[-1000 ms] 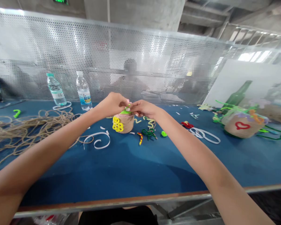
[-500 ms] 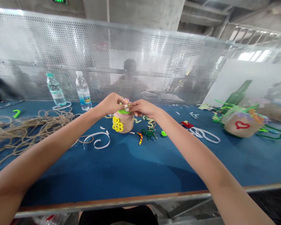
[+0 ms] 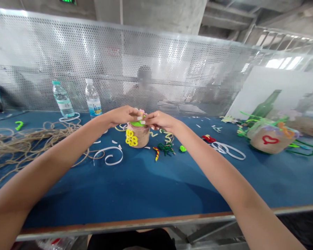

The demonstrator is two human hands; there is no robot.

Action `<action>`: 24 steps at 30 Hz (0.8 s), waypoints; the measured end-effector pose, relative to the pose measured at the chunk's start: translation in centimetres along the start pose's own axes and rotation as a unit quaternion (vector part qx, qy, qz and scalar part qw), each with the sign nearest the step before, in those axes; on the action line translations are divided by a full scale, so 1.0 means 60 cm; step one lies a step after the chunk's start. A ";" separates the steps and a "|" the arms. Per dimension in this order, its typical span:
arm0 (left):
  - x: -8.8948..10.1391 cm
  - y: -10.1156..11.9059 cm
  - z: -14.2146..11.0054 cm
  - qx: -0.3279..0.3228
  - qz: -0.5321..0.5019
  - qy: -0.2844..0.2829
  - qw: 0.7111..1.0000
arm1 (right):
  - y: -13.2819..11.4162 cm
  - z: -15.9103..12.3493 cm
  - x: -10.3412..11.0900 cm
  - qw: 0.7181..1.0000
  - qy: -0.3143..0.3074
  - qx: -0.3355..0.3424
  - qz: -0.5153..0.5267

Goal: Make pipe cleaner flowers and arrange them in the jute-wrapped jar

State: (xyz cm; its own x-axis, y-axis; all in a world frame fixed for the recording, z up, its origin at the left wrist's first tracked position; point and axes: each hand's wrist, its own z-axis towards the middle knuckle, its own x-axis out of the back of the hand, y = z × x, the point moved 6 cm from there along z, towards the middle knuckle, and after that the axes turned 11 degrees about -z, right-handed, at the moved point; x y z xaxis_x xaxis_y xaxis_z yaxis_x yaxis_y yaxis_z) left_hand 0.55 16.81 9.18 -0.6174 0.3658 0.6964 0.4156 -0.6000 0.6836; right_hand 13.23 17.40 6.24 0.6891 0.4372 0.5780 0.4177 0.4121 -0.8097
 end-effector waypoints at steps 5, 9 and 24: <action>0.009 0.031 -0.006 -0.084 0.101 0.005 0.991 | -0.008 -0.006 0.009 0.999 -0.011 0.007 -0.046; 0.021 0.050 -0.016 -0.117 0.180 0.027 0.976 | -0.039 -0.020 0.015 0.978 -0.031 0.046 -0.201; 0.058 0.084 -0.037 -0.086 0.308 0.091 0.943 | -0.091 -0.069 0.079 0.919 0.073 0.009 -0.386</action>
State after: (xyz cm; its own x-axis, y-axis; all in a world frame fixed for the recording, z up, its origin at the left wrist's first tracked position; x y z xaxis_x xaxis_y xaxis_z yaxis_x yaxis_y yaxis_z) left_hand -1.00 13.46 14.57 -0.4046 -0.2085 0.8904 0.6274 -0.7717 0.1044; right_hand 16.64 13.92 13.01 0.2638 -0.1030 0.9591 0.8070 0.5682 -0.1610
